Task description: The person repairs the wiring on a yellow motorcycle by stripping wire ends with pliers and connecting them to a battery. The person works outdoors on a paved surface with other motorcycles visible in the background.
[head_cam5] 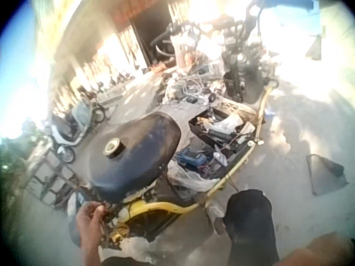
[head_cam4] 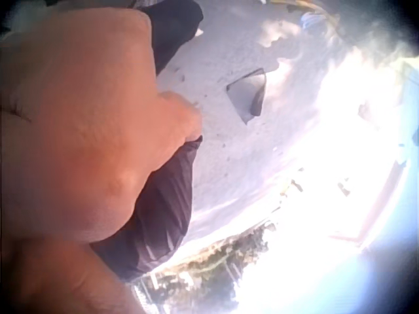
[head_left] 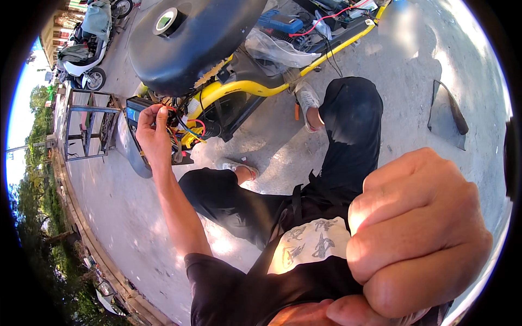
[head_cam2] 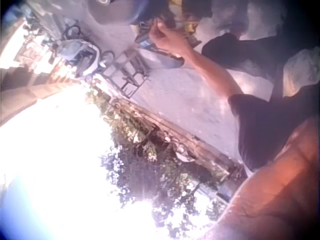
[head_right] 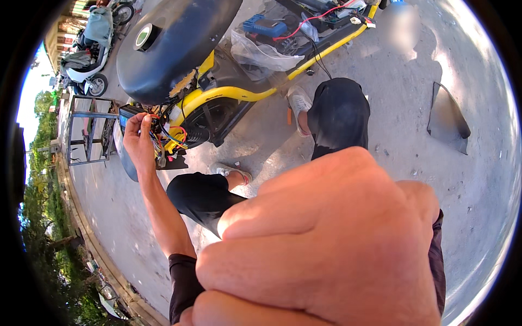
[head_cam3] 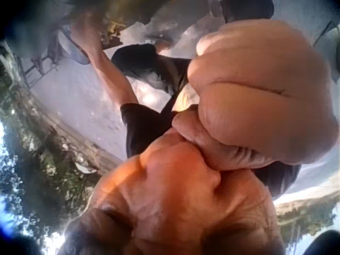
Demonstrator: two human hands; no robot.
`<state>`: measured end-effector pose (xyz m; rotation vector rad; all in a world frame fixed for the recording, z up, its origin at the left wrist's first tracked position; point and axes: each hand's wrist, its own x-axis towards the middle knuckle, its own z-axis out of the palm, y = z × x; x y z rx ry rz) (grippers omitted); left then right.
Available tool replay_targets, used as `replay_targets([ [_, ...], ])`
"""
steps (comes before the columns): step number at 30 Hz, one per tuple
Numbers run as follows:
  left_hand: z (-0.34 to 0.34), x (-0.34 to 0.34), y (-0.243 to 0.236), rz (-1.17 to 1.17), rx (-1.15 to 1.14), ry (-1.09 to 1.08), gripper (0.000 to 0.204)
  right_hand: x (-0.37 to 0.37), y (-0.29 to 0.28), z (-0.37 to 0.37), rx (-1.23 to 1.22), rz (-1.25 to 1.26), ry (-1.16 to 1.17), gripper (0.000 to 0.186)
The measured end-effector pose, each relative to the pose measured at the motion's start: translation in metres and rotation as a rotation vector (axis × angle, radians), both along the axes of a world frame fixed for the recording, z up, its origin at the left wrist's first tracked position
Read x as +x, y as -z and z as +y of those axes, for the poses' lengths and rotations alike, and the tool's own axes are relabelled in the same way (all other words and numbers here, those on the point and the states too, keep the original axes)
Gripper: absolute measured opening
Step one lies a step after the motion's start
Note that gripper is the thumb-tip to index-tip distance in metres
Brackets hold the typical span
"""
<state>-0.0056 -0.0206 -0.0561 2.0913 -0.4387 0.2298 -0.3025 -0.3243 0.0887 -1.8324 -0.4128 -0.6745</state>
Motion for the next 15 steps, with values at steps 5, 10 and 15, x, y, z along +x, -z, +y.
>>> replay_targets([
  [5, -0.002, -0.002, 0.001, 0.004, -0.007, 0.027, 0.017, 0.002, -0.005, 0.005, -0.032, 0.04, 0.041, 0.04],
  [10, -0.012, 0.0, 0.01, 0.037, -0.156, 0.074, 0.017, 0.01, 0.028, -0.006, 0.035, -0.005, 0.141, 0.039],
  [15, -0.009, 0.004, 0.008, 0.078, -0.111, 0.066, 0.015, 0.007, 0.012, 0.019, 0.129, -0.079, 0.159, 0.038],
])
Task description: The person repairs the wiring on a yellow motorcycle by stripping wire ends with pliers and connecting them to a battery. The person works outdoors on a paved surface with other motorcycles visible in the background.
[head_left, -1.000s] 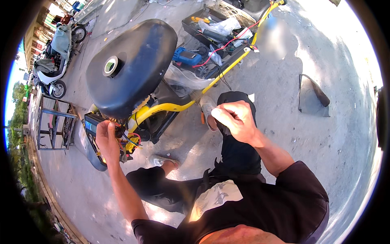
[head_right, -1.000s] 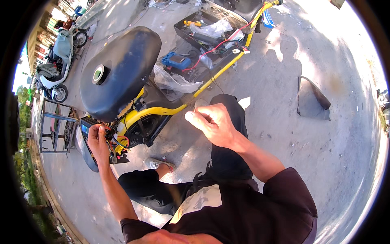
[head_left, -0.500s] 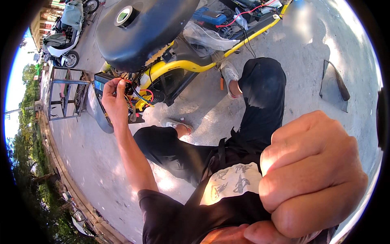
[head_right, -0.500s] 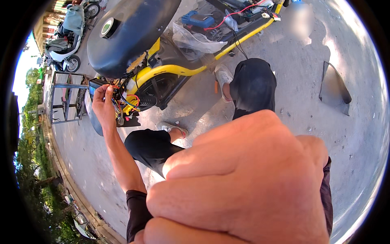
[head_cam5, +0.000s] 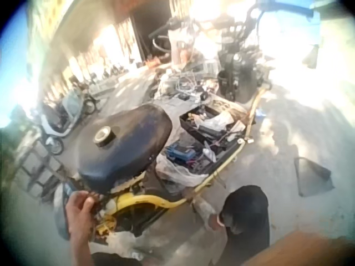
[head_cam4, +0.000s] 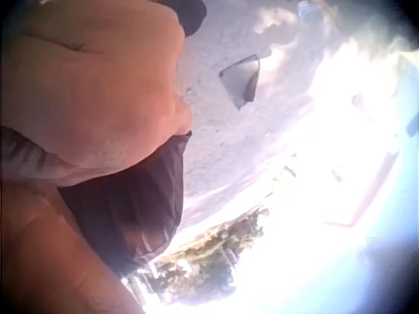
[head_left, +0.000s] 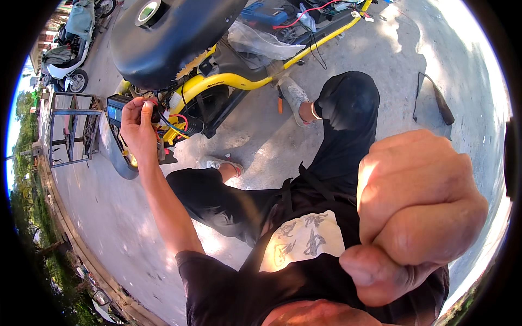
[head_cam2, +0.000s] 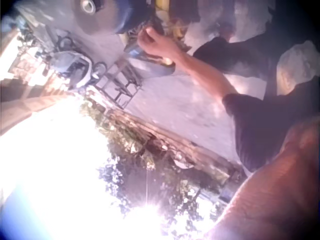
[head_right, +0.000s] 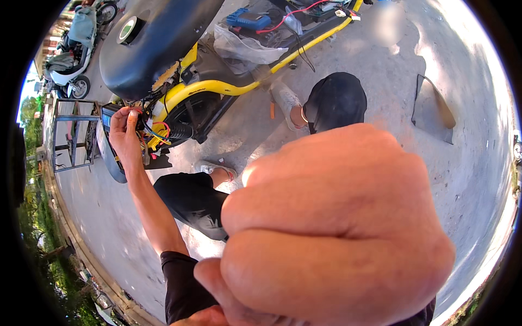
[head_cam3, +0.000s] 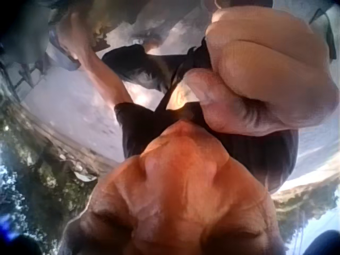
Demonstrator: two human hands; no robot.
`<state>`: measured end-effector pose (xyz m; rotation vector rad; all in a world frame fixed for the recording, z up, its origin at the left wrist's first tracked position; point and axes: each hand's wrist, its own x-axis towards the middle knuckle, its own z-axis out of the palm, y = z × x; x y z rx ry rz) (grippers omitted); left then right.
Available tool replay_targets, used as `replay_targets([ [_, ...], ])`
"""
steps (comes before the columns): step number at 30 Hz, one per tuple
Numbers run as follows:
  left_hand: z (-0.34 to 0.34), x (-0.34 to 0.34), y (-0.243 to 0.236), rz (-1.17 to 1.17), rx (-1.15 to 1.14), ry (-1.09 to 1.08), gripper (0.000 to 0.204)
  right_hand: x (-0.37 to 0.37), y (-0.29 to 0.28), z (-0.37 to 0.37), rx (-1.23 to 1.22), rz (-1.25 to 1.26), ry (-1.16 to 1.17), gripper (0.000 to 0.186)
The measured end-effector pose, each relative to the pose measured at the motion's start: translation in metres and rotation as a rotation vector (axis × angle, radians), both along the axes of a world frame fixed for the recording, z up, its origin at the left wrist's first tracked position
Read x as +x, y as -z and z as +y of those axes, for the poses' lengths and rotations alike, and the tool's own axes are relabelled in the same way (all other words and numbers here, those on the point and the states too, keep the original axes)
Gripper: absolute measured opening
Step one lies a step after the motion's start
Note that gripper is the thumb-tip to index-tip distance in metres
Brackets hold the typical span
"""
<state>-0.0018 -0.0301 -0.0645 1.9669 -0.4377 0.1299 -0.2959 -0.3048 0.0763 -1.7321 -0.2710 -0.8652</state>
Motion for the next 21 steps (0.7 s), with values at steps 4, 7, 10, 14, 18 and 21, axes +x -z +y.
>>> replay_targets([
  [4, 0.007, 0.004, -0.001, 0.026, -0.032, -0.002, 0.015, -0.002, -0.014, 0.002, -0.077, 0.031, -0.077, 0.04],
  [7, 0.001, 0.005, -0.001, 0.037, -0.056, 0.018, 0.016, -0.005, -0.023, 0.002, -0.116, 0.032, -0.076, 0.041],
  [10, -0.002, 0.004, -0.007, 0.04, -0.011, -0.026, 0.025, 0.0, -0.026, 0.003, -0.121, 0.032, -0.081, 0.043],
  [14, 0.01, 0.001, -0.002, 0.079, -0.018, -0.066, 0.025, 0.023, 0.004, -0.01, -0.146, 0.135, -0.198, 0.045],
  [18, 0.008, 0.006, -0.001, 0.097, -0.042, -0.057, 0.027, 0.034, 0.043, -0.041, -0.318, 0.394, -0.07, 0.04],
  [21, -0.001, -0.004, -0.006, -0.055, -0.061, -0.088, 0.028, 0.049, 0.079, -0.067, -0.413, 0.432, 0.142, 0.043],
])
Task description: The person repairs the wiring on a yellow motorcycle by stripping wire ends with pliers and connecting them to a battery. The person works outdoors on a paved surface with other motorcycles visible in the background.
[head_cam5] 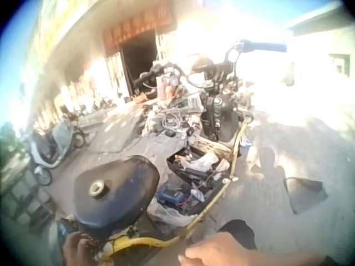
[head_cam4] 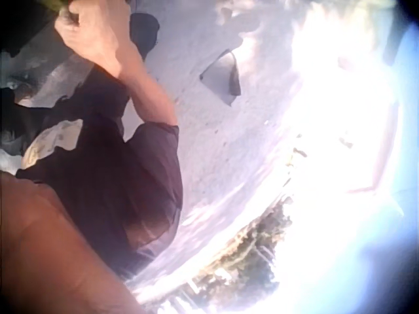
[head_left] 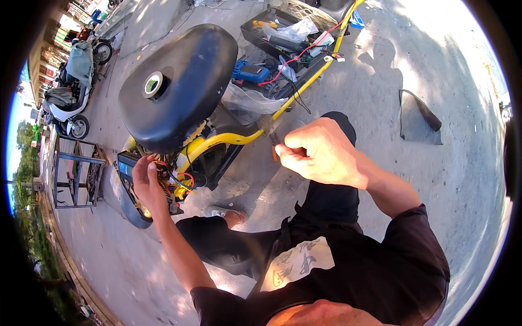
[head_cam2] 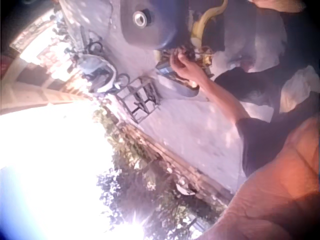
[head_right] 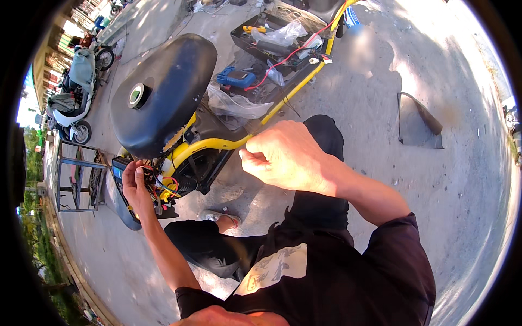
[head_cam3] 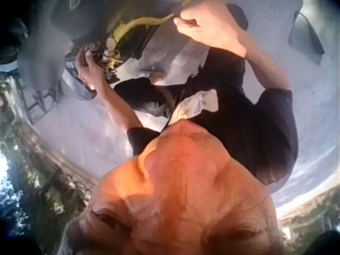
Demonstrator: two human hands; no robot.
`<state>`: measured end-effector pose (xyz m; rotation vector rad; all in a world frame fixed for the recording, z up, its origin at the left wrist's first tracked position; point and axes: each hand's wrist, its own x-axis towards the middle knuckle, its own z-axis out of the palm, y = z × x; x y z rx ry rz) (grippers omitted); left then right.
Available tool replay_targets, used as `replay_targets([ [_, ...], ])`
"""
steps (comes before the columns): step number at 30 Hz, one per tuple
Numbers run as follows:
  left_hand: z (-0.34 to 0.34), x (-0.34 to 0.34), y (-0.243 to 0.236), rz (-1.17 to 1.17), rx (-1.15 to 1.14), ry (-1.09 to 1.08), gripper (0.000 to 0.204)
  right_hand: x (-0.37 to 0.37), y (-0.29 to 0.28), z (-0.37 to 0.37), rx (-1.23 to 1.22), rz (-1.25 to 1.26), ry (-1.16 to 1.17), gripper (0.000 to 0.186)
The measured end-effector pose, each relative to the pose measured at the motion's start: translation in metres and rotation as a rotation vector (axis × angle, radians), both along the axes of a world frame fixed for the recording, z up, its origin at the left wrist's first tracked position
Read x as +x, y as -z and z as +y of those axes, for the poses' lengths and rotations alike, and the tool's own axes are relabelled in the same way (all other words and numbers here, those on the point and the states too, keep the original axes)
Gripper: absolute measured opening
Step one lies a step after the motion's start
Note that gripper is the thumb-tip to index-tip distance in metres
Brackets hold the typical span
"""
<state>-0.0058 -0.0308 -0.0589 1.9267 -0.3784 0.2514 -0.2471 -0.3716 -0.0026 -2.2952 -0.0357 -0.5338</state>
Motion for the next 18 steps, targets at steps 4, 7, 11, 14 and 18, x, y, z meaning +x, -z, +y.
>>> replay_targets([
  [4, 0.016, -0.034, 0.004, -0.428, 0.1, -0.233, 0.021, 0.027, 0.013, -0.04, -0.047, 0.312, 0.209, 0.041],
  [7, 0.046, -0.078, 0.011, -0.834, 0.338, -0.053, 0.021, 0.052, 0.03, -0.082, -0.113, 0.287, 0.265, 0.039],
  [11, 0.099, -0.125, 0.018, -0.736, 0.804, 0.012, 0.021, 0.101, 0.065, -0.155, -0.157, 0.162, 0.263, 0.022],
  [14, 0.157, -0.153, 0.068, -0.298, 0.702, -0.295, 0.024, 0.154, 0.089, -0.228, -0.298, 0.164, 0.26, 0.025],
  [18, 0.183, -0.179, 0.105, -0.08, 0.565, -0.615, 0.038, 0.23, 0.113, -0.308, -0.495, 0.264, 0.467, 0.041],
])
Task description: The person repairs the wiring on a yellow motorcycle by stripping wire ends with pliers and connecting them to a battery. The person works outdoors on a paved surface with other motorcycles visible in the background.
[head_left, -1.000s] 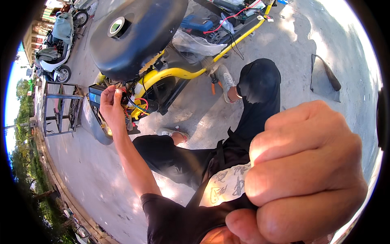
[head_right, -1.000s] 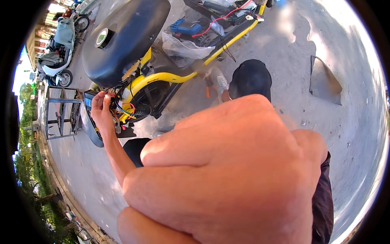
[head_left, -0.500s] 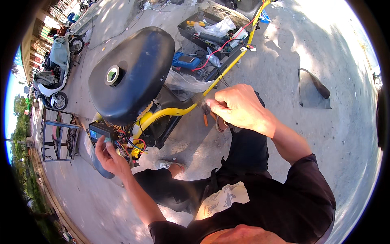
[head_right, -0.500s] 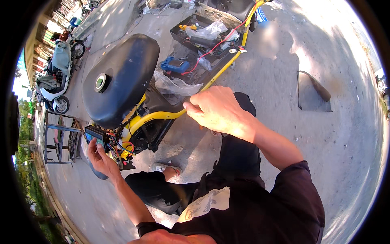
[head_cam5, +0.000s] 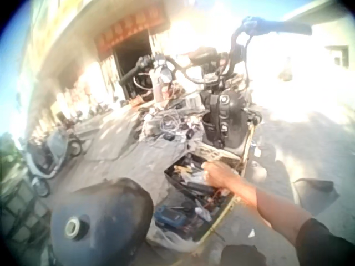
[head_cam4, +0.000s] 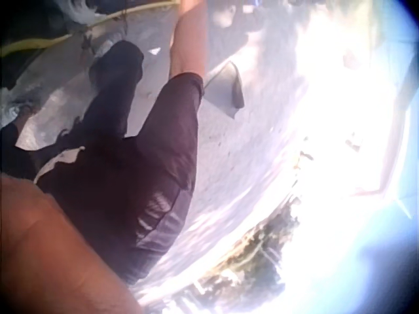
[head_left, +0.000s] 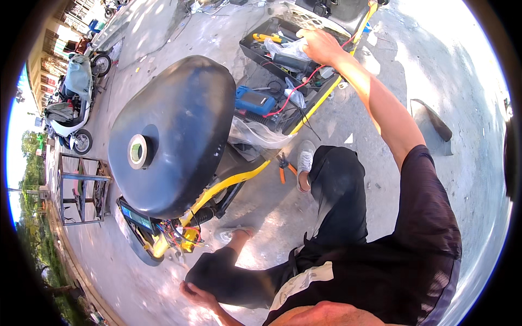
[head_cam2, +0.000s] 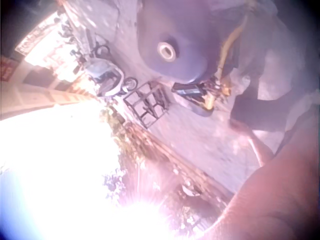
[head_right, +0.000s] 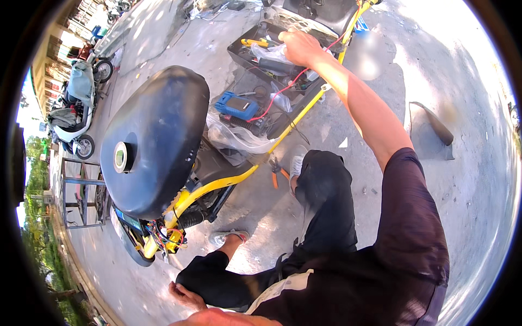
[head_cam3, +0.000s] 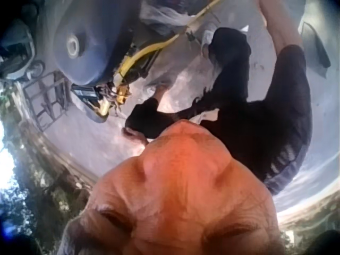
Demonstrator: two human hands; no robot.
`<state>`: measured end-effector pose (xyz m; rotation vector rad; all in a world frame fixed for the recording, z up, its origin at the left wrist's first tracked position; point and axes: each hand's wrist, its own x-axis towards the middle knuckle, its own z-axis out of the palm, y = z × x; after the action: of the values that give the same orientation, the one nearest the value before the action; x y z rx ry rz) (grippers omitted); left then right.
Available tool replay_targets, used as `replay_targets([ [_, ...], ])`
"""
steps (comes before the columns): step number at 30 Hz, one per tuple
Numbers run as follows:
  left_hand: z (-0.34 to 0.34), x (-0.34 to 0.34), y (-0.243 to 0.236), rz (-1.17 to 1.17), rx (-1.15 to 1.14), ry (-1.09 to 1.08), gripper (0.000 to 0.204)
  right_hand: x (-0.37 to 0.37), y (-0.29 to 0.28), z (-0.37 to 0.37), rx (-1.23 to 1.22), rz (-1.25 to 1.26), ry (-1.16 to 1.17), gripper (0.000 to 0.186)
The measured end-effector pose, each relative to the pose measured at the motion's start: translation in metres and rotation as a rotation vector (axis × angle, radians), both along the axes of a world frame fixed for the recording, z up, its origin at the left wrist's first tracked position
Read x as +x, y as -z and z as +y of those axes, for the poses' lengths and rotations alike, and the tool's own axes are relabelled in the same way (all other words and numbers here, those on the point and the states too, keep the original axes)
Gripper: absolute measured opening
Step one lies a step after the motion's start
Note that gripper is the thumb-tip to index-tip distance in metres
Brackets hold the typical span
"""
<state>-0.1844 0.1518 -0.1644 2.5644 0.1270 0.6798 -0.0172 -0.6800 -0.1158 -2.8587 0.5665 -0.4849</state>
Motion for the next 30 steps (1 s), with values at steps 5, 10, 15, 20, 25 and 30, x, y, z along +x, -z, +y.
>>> replay_targets([
  [5, -0.007, 0.011, 0.004, 0.039, -0.086, -0.099, 0.049, 0.039, 0.02, 0.005, 0.01, 0.391, 0.074, 0.096],
  [10, 0.01, 0.023, 0.011, 0.06, -0.074, -0.075, 0.051, 0.058, 0.054, 0.023, -0.122, 0.443, 0.083, 0.066],
  [15, 0.009, 0.031, 0.007, 0.091, -0.075, -0.066, 0.05, 0.051, 0.067, -0.017, 0.201, 0.067, 0.084, 0.054],
  [20, 0.003, 0.034, 0.009, 0.043, -0.088, -0.083, 0.05, 0.026, 0.047, -0.063, 1.02, -0.409, 0.035, 0.035],
  [25, 0.015, 0.034, 0.013, 0.075, -0.086, -0.06, 0.052, 0.016, 0.045, -0.078, 1.054, -0.664, 0.094, 0.042],
  [30, 0.001, 0.037, 0.006, 0.087, -0.124, -0.083, 0.051, 0.028, 0.055, -0.082, 0.641, -0.33, 0.064, 0.073],
])
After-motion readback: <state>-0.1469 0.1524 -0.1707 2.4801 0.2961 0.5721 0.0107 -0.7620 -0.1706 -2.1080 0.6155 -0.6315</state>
